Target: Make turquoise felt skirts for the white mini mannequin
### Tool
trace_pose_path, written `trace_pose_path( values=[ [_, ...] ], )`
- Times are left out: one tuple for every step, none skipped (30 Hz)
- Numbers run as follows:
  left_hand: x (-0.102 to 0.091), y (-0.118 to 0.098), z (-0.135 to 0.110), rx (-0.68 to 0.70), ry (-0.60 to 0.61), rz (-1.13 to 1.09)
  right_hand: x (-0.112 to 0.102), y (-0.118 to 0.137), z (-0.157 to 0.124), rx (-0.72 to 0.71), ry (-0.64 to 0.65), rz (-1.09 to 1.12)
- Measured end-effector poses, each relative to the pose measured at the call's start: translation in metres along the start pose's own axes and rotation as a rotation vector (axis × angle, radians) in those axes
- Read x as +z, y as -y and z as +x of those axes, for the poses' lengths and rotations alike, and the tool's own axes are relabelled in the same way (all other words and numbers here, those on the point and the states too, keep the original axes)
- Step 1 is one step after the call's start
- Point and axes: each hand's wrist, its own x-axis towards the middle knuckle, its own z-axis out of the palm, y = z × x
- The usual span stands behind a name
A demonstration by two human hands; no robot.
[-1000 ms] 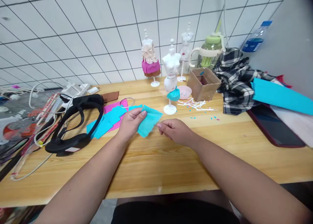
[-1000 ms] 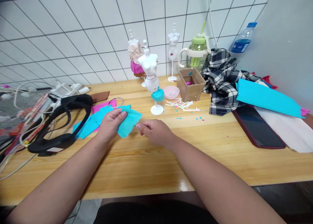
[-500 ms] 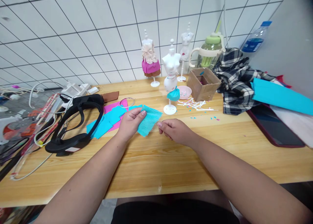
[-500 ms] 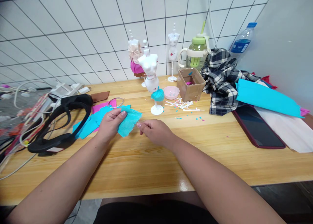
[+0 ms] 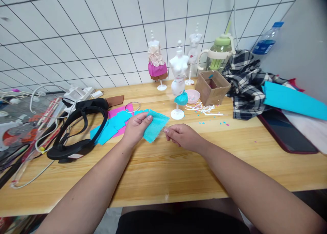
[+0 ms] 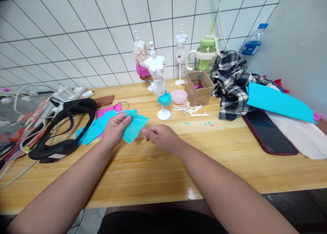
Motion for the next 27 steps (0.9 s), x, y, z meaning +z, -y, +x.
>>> trace_pose_path(
  values=[
    [0.0001,0.0,0.0,0.0,0.0,-0.002,-0.0001,-0.0004,0.0,-0.005,0.0,-0.005],
    [0.0001,0.0,-0.0001,-0.002,-0.001,-0.005,-0.0001,-0.0009,0.0001,-0.007,0.001,-0.008],
    [0.0001,0.0,-0.0001,-0.004,-0.004,-0.008,-0.0001,-0.0013,0.0002,-0.006,0.001,-0.01],
    [0.0,0.0,0.0,-0.006,-0.007,-0.01,-0.0002,-0.0018,0.0003,-0.004,0.001,-0.011],
    [-0.0002,0.0,0.0001,-0.007,-0.012,-0.011,-0.0003,-0.0021,0.0003,-0.001,0.002,-0.012],
    [-0.0005,0.0001,0.0003,-0.007,-0.018,-0.012,-0.0004,-0.0023,0.0003,0.0,0.001,-0.014],
    [-0.0008,0.0003,0.0006,-0.005,-0.025,-0.01,-0.0005,-0.0024,0.0003,-0.001,0.001,-0.016],
    [-0.0011,0.0004,0.0009,-0.005,-0.031,-0.007,-0.0006,-0.0024,0.0003,-0.003,-0.001,-0.019],
    [-0.0014,0.0006,0.0013,-0.004,-0.035,-0.002,-0.0007,-0.0024,0.0003,-0.004,-0.002,-0.023],
    [-0.0016,0.0006,0.0016,-0.005,-0.037,0.005,-0.0008,-0.0024,0.0003,-0.005,-0.004,-0.024],
    [-0.0017,0.0006,0.0018,-0.005,-0.039,0.011,-0.0007,-0.0025,0.0004,-0.004,-0.009,-0.022],
    [-0.0018,0.0005,0.002,-0.005,-0.04,0.016,-0.0006,-0.0028,0.0006,-0.004,-0.017,-0.016],
    [-0.0018,0.0004,0.0021,-0.005,-0.043,0.018,-0.0004,-0.0031,0.0009,-0.003,-0.028,-0.005],
    [-0.0018,0.0002,0.0022,-0.007,-0.044,0.018,-0.0002,-0.0036,0.0012,-0.002,-0.042,0.009],
    [-0.0018,0.0002,0.0022,-0.012,-0.044,0.011,0.0002,-0.0042,0.0015,-0.001,-0.057,0.026],
    [-0.0018,0.0002,0.0021,-0.018,-0.041,-0.001,0.0005,-0.0047,0.0019,0.001,-0.072,0.042],
    [-0.0019,0.0004,0.002,-0.026,-0.037,-0.017,0.0008,-0.0052,0.0022,0.004,-0.086,0.054],
    [-0.0021,0.0007,0.0019,-0.033,-0.033,-0.036,0.0011,-0.0055,0.0025,0.007,-0.1,0.061],
    [-0.0022,0.0012,0.0019,-0.039,-0.029,-0.054,0.0013,-0.0057,0.0029,0.011,-0.115,0.065],
    [-0.0024,0.0017,0.0018,-0.043,-0.028,-0.071,0.0013,-0.0059,0.0033,0.016,-0.129,0.066],
    [-0.0025,0.0022,0.0018,-0.046,-0.028,-0.084,0.0012,-0.0059,0.0038,0.02,-0.144,0.067],
    [-0.0026,0.0027,0.0019,-0.05,-0.029,-0.094,0.0008,-0.006,0.0044,0.022,-0.161,0.07],
    [-0.0027,0.0031,0.0021,-0.054,-0.031,-0.101,0.0001,-0.0061,0.005,0.022,-0.177,0.074],
    [-0.0027,0.0035,0.0025,-0.06,-0.032,-0.104,-0.0007,-0.0064,0.0055,0.021,-0.196,0.077],
    [-0.0028,0.004,0.0031,-0.067,-0.034,-0.103,-0.0017,-0.0069,0.006,0.019,-0.216,0.07],
    [-0.0029,0.0047,0.0039,-0.074,-0.037,-0.098,-0.0027,-0.0077,0.0062,0.018,-0.24,0.045],
    [-0.0031,0.0056,0.0051,-0.084,-0.041,-0.089,-0.0036,-0.0087,0.0061,0.02,-0.264,-0.005]
  ],
)
